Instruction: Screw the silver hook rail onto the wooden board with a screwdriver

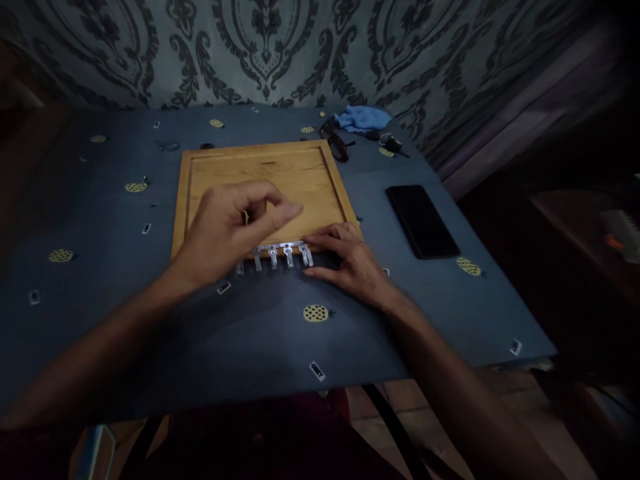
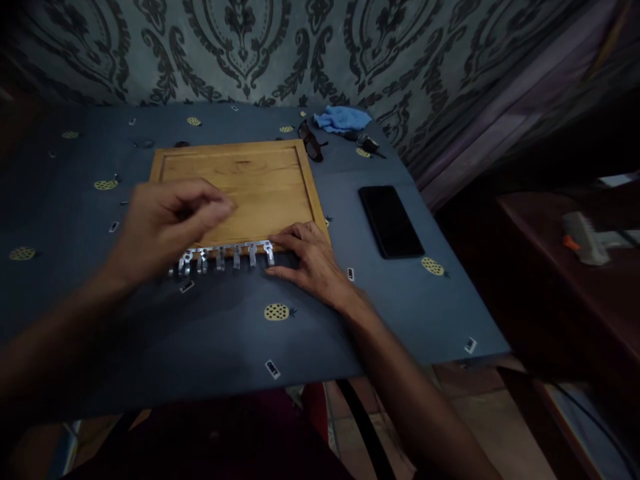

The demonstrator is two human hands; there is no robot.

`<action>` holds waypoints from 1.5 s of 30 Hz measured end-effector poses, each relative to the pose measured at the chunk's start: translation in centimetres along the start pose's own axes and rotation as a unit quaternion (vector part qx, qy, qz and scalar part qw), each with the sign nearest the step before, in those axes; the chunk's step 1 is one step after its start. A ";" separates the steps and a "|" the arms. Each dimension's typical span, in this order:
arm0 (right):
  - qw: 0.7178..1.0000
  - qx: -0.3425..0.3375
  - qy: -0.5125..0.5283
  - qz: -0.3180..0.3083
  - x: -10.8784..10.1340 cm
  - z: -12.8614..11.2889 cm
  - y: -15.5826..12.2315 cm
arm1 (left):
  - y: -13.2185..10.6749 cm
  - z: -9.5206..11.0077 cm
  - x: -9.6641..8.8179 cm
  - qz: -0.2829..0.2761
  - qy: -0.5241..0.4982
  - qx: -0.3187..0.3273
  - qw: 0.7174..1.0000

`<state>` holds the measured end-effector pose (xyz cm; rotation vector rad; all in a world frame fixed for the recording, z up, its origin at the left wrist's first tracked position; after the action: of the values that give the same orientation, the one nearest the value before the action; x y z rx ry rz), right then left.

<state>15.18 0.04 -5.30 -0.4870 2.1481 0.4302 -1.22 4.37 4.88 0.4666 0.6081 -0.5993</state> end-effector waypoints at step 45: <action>1.000 0.005 0.011 -0.012 -0.1 -0.3 -0.1 | 2.8 -1.9 2.5 0.006 -0.268 0.030 0.963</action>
<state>15.07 -0.23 -5.05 -0.5143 2.1619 0.4022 1.47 6.55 2.56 0.3427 0.0698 -0.6991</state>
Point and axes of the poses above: each hand's wrist, its own y-axis towards the middle knuckle, its own x-axis out of the palm, z = x × y, the point moved 10 cm from there along y, towards the middle knuckle, and after that the axes turned 14 degrees about -z, right-handed, at the moved point
